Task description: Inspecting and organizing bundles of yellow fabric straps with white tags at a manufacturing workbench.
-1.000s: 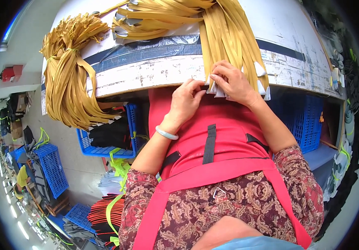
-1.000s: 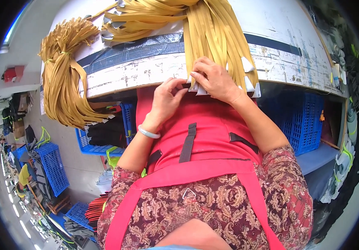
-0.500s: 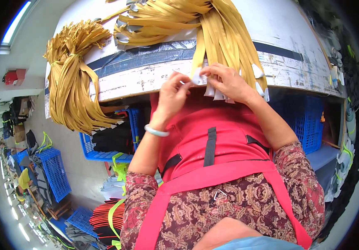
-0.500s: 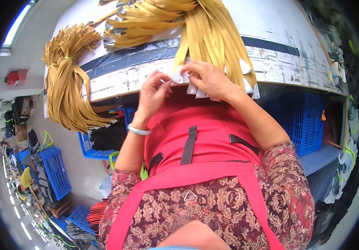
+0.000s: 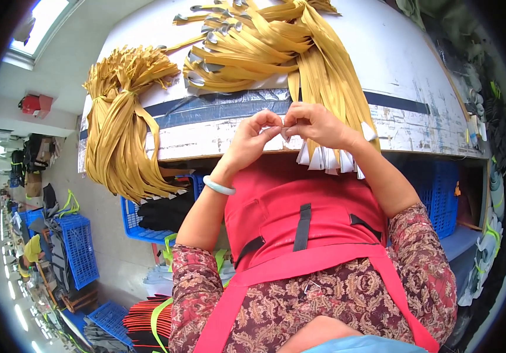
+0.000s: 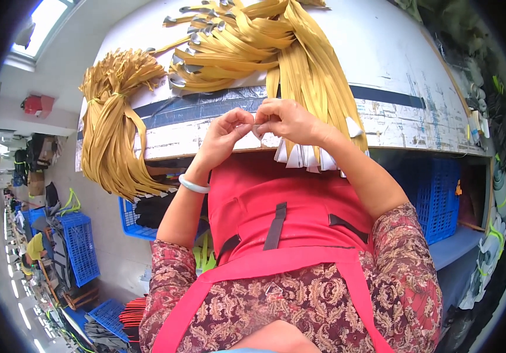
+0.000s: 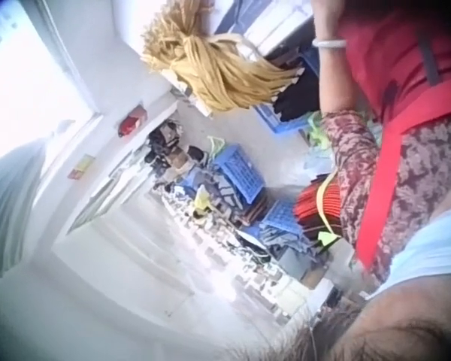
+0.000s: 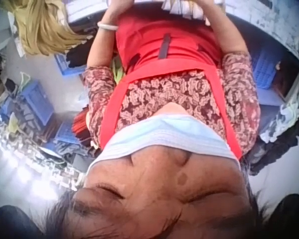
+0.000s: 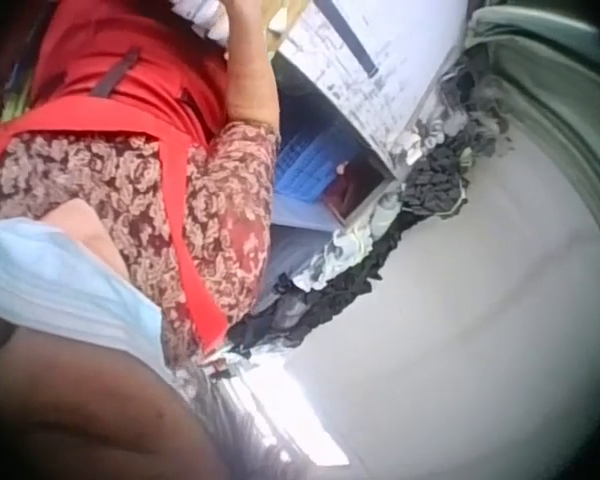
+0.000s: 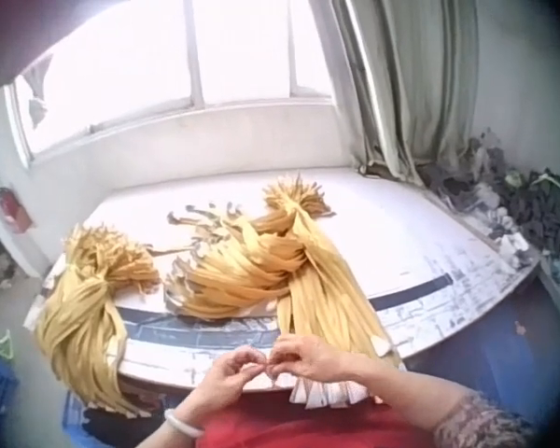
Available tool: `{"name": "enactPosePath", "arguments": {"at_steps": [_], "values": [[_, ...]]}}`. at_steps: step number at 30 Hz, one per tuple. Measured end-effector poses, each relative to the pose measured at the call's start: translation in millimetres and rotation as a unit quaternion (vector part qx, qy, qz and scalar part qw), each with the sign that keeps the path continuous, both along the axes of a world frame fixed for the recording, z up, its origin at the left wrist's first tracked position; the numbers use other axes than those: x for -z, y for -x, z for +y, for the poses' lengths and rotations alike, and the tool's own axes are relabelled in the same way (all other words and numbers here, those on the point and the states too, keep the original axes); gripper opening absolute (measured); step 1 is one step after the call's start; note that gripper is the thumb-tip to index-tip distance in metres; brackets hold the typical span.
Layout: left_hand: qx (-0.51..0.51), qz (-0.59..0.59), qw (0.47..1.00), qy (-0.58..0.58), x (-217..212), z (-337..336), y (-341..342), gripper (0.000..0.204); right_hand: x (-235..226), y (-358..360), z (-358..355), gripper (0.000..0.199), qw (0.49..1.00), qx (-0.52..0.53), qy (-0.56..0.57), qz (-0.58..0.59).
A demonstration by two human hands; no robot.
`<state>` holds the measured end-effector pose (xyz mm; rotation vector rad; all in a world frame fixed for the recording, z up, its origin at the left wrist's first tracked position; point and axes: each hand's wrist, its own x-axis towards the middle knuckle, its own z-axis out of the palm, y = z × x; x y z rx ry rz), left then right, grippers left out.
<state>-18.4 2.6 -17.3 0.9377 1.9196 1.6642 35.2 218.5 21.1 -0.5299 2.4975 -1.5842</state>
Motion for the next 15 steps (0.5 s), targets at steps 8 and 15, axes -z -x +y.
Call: {"name": "enactPosePath", "arguments": {"at_steps": [8,15], "values": [[-0.067,-0.281,0.924,-0.251,15.2,17.6,2.8,0.023,13.8,10.8,-2.3,0.015,0.924,0.076,0.314,-0.205],[-0.065,-0.287,0.927,-0.234,13.1,9.0,0.6,0.020,-1.8,10.6,-7.3,0.015,0.955,0.070,0.233,-0.168]]}}
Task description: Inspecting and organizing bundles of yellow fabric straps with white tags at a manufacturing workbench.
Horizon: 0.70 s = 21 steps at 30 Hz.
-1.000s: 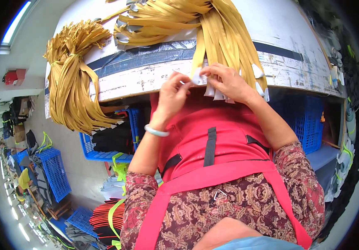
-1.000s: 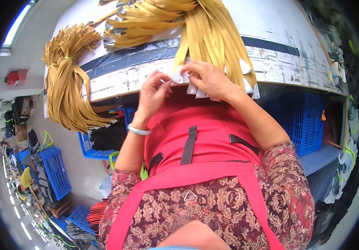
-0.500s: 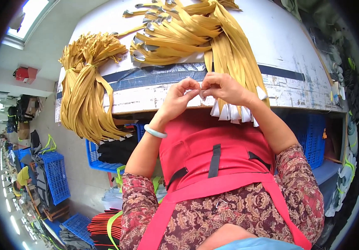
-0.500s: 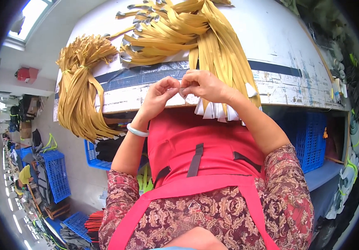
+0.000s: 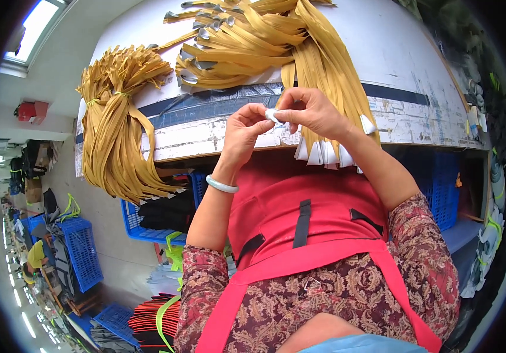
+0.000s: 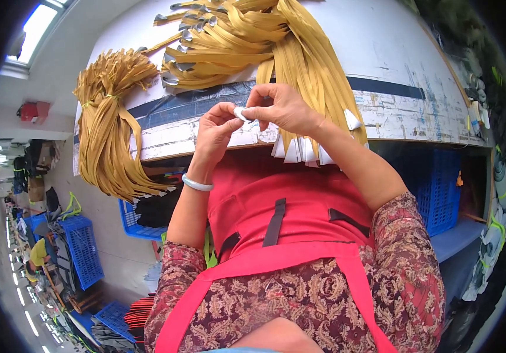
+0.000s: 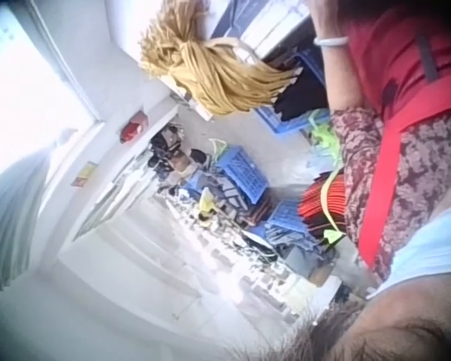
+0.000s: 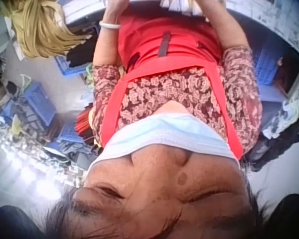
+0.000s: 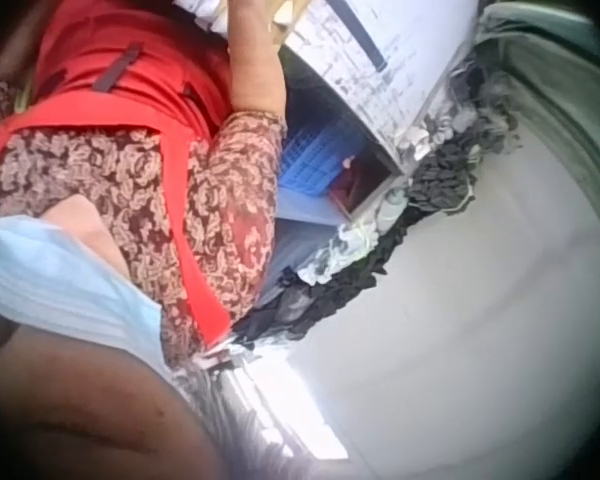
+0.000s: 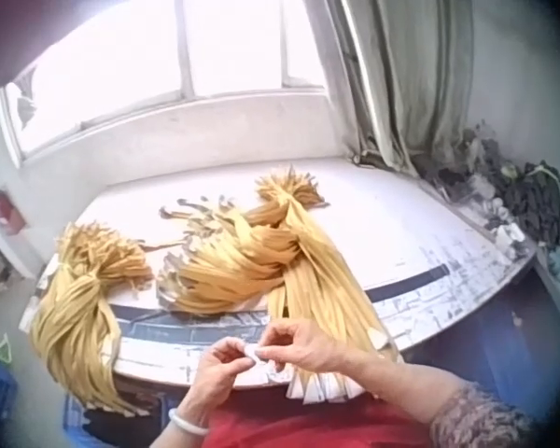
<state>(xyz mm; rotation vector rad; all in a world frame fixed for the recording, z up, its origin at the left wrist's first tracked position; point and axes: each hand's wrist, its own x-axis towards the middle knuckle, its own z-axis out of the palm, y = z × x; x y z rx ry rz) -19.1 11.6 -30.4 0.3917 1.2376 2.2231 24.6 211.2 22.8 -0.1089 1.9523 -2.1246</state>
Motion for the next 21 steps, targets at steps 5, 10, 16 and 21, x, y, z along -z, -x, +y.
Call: {"name": "enactPosePath", "arguments": {"at_steps": [5,10,16,21], "values": [[-0.130,0.034,0.990,0.030,7.4,10.1,-9.5,0.013,12.1,-4.3,-27.8,0.012,0.866,0.126,-0.339,0.346],[-0.228,0.361,0.860,0.279,-15.2,24.8,-25.0,0.020,37.5,-7.7,-33.2,0.008,0.815,0.223,-0.353,0.402],[-0.093,0.277,0.937,0.193,-29.3,-6.3,-13.0,0.028,34.3,-15.8,-20.2,0.004,0.968,0.108,0.000,0.228],[-0.088,0.402,0.875,0.256,-30.7,-7.9,-11.3,0.012,16.0,-23.4,-26.0,0.012,0.974,0.193,-0.007,0.118]]}}
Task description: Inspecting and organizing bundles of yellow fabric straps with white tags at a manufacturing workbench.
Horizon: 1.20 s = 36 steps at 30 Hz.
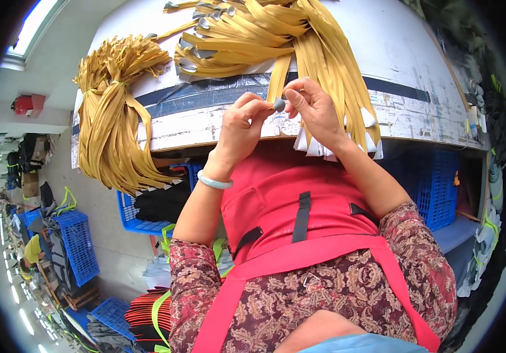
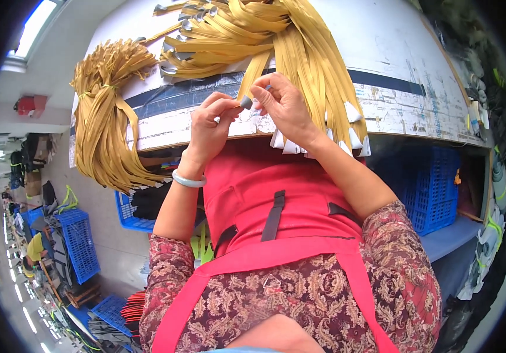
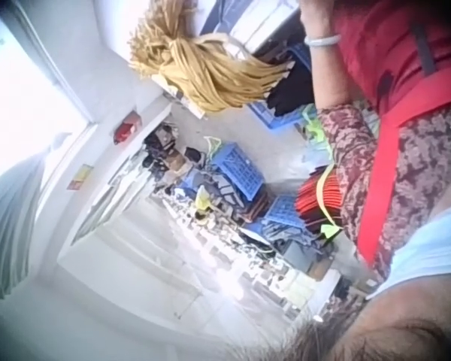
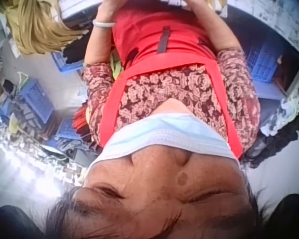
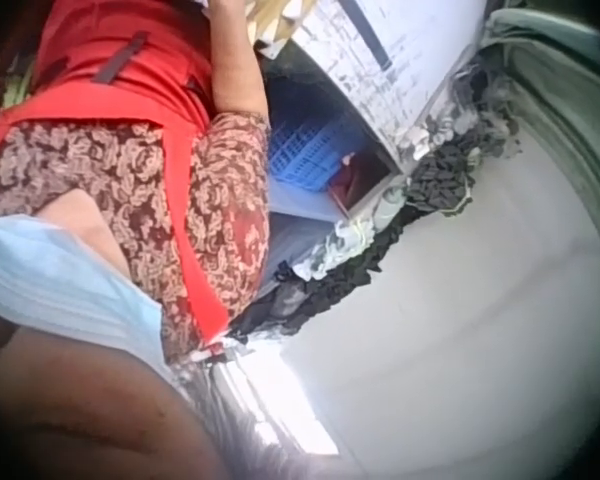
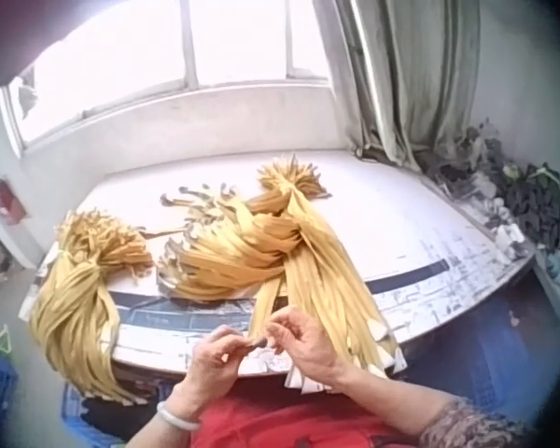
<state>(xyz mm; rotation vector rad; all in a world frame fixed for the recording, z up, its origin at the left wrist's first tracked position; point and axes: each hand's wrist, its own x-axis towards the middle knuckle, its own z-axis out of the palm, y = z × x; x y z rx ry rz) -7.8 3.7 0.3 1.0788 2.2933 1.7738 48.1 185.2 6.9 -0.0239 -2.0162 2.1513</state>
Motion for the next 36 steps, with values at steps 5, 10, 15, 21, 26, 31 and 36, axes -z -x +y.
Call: {"name": "enactPosePath", "arguments": {"at_steps": [5,10,15,21,26,31,36], "values": [[-0.003,0.058,0.998,0.014,2.2,7.5,-8.3,0.006,-9.9,-3.4,8.7,0.016,0.990,0.001,-0.139,0.016],[-0.052,0.018,0.997,-0.048,19.3,-6.7,14.8,0.005,-4.7,-8.0,19.1,0.018,0.995,0.001,-0.086,-0.045],[-0.269,-0.167,0.882,-0.350,9.6,-66.0,51.6,0.015,10.6,-29.8,75.3,0.020,0.994,0.045,-0.046,-0.094],[-0.023,-0.039,0.999,0.017,30.3,-3.1,-45.3,0.009,14.7,-53.9,71.0,0.019,0.955,-0.001,-0.268,-0.131],[0.028,0.090,0.972,0.214,34.6,44.1,-88.8,0.032,3.4,-55.5,65.5,0.017,0.933,-0.023,-0.356,-0.046],[-0.009,0.042,0.982,0.184,57.3,40.3,-93.1,0.024,10.5,-70.2,52.8,0.014,0.874,-0.162,-0.458,-0.005],[0.010,-0.097,0.986,0.134,64.5,23.4,-102.6,0.012,28.8,-72.2,44.1,0.007,0.813,-0.183,-0.549,0.059]]}}
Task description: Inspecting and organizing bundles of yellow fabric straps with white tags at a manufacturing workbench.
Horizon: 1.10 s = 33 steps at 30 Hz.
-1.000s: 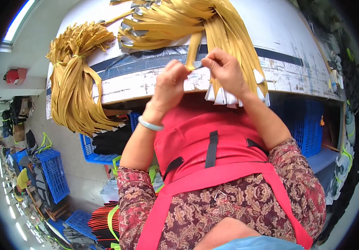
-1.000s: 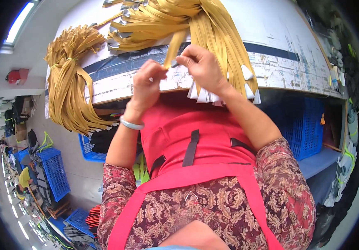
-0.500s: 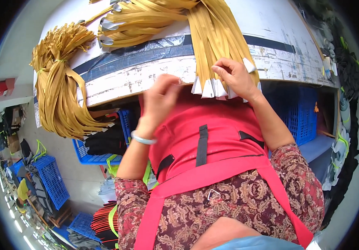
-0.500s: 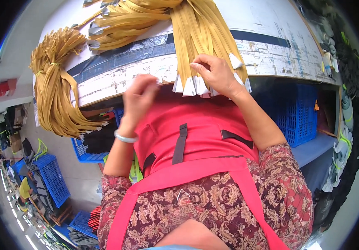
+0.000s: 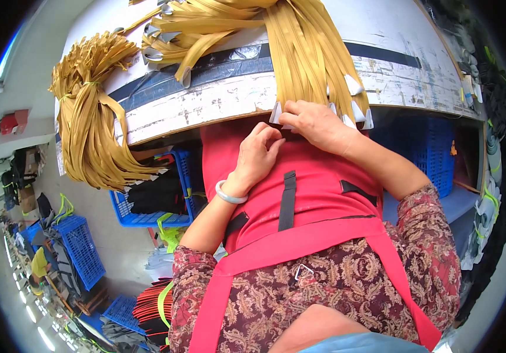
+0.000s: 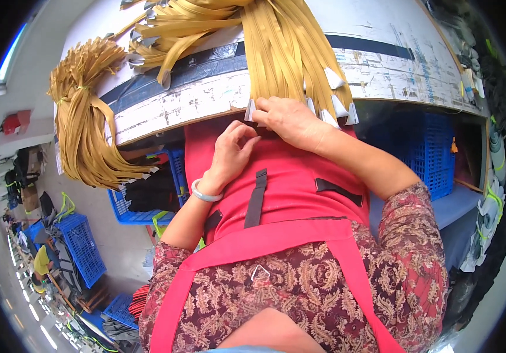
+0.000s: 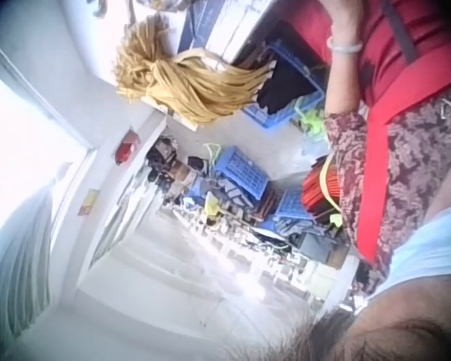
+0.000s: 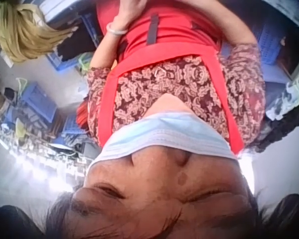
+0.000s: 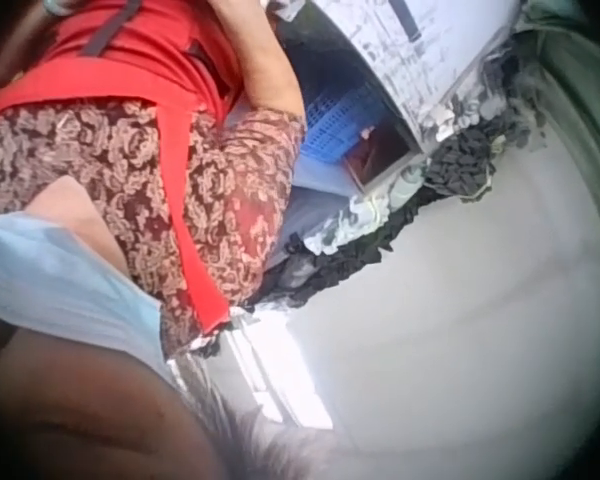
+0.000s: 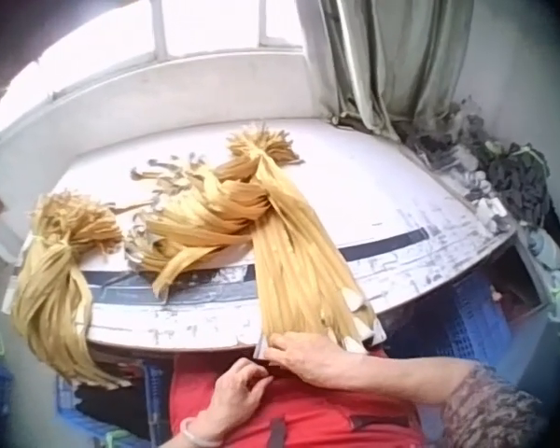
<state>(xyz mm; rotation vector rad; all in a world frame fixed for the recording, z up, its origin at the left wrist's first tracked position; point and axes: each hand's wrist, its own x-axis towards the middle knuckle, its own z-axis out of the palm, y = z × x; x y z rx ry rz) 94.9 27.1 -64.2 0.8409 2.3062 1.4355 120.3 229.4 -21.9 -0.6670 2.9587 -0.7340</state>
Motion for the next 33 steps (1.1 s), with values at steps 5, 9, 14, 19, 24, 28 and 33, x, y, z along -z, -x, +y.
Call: {"name": "enactPosePath", "arguments": {"at_steps": [5,9,14,19,24,28,33], "values": [[-0.031,-0.054,0.992,-0.110,-1.0,-7.3,-0.8,0.012,-10.7,10.2,1.9,0.011,0.998,-0.031,0.026,-0.049],[-0.026,-0.078,0.987,-0.136,-2.9,-2.7,6.7,0.014,-3.6,9.9,7.4,0.012,0.999,-0.010,0.026,-0.038],[0.009,-0.077,0.993,-0.085,6.3,-3.6,4.6,0.012,5.4,4.1,5.9,0.012,0.998,-0.023,0.048,0.045],[0.022,-0.098,0.992,-0.080,6.7,-9.2,2.2,0.013,0.7,9.0,12.4,0.010,0.997,-0.049,-0.050,-0.017],[0.003,-0.266,0.907,-0.327,-18.8,-8.8,16.5,0.023,-48.8,22.5,0.9,0.007,0.932,0.005,0.263,-0.249],[-0.005,-0.173,0.908,-0.381,-51.3,-6.1,36.0,0.022,-50.7,32.0,-13.2,0.010,0.849,0.057,0.467,-0.243],[0.011,-0.189,0.926,-0.325,-42.9,-15.0,67.0,0.009,-45.9,40.9,-16.8,0.014,0.811,0.080,0.502,-0.290]]}}
